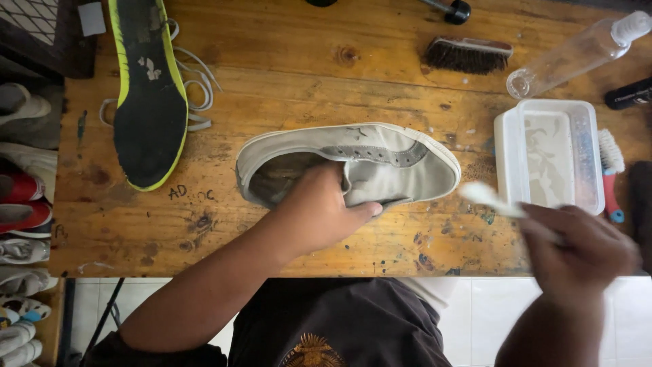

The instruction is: A person is cleaning the upper part of a white sneaker by scrubbing it with a toothbrush dipped in cleaning solution and then wiping it with a cloth.

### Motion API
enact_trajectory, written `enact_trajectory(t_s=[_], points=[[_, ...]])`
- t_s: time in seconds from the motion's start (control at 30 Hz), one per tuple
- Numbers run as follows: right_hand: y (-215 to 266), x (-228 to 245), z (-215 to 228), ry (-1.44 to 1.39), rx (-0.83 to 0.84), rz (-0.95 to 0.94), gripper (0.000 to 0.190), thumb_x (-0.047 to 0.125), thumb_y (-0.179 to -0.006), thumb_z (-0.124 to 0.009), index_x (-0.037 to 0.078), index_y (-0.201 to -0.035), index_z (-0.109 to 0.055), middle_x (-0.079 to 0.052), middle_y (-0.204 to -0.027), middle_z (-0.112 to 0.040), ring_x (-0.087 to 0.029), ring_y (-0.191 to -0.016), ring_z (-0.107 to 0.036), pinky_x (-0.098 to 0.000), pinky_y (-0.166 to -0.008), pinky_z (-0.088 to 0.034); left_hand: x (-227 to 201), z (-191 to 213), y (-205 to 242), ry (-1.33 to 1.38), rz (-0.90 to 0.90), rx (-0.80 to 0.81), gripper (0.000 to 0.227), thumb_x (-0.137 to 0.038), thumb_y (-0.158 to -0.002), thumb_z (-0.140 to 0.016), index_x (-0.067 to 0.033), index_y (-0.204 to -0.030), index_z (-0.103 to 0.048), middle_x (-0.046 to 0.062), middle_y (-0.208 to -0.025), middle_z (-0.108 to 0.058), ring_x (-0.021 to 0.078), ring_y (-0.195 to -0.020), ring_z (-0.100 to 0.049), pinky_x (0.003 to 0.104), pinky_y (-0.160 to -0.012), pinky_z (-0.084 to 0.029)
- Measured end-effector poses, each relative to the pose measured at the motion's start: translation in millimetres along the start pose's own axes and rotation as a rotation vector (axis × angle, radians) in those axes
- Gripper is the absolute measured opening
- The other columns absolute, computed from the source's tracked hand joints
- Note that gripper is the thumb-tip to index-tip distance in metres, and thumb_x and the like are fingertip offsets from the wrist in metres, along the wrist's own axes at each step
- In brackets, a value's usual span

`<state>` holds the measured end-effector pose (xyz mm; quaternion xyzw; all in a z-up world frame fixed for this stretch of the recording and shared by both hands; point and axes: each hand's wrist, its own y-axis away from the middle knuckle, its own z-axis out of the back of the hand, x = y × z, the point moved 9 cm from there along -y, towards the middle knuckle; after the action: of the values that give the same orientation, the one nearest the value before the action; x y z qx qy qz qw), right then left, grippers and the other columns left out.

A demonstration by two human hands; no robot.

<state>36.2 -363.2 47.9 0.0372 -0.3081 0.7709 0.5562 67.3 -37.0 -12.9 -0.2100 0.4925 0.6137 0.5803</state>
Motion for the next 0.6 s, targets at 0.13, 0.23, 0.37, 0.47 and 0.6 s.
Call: enact_trajectory(t_s=[0.13,0.23,0.37,0.47,0.6], points=[[-35.1,59.2,-35.7,-0.201,0.153,0.021,0.014,0.014,-0.092,-0.080,0.004,-0.102,-0.079,-0.001,-0.074,-0.067,-0.006,-0.056,-0.048,-0.0201,-0.055,-0.036,-9.6,2.5,3.0,0.081,-0.042,0.012,0.036,-0.030,-0.073,-0.080,-0.0168,-0.107,-0.075,0.000,-0.107,-0.081,0.0178,-0.103,-0.076,0.032,-0.087,-0.055],[-44.1,72.5,-58.5,-0.343,0.233,0.147,0.016,0.012,-0.087,-0.079,0.001,-0.098,-0.074,-0.008,-0.088,-0.076,-0.008,-0.061,-0.063,-0.0191,-0.054,-0.048,-1.7,1.9,3.6,0.019,0.103,0.036,0.036,-0.035,-0.070,-0.083,-0.0146,-0.099,-0.076,0.001,-0.100,-0.081,0.0184,-0.094,-0.077,0.032,-0.080,-0.056],[-46.2,81.2,-63.6,-0.139,0.181,0.328,0.010,0.012,-0.091,-0.082,0.006,-0.097,-0.077,-0.007,-0.089,-0.070,-0.013,-0.067,-0.062,-0.0254,-0.060,-0.047,-3.1,2.6,2.4,0.113,0.075,0.034,0.036,-0.028,-0.070,-0.084,-0.0143,-0.102,-0.074,0.000,-0.103,-0.080,0.0163,-0.096,-0.076,0.030,-0.084,-0.056],[-43.7,92.1,-61.8,0.047,0.062,0.495,0.010,0.010,-0.097,-0.083,0.009,-0.106,-0.079,-0.010,-0.099,-0.066,-0.015,-0.067,-0.054,-0.0276,-0.057,-0.043,6.8,-0.7,-0.3,0.191,0.116,0.021,0.050,-0.028,-0.068,-0.085,-0.0121,-0.113,-0.070,0.002,-0.112,-0.078,0.0162,-0.104,-0.074,0.029,-0.090,-0.055],[-24.3,92.8,-70.3,0.223,0.044,0.562,0.029,0.009,-0.102,-0.072,0.021,-0.129,-0.075,-0.004,-0.102,-0.062,-0.012,-0.062,-0.054,-0.0263,-0.043,-0.033,8.8,-4.0,-10.0,0.450,-0.074,-0.048,0.050,-0.015,-0.069,-0.088,-0.0105,-0.116,-0.071,0.001,-0.112,-0.078,0.0130,-0.105,-0.072,0.027,-0.095,-0.056]])
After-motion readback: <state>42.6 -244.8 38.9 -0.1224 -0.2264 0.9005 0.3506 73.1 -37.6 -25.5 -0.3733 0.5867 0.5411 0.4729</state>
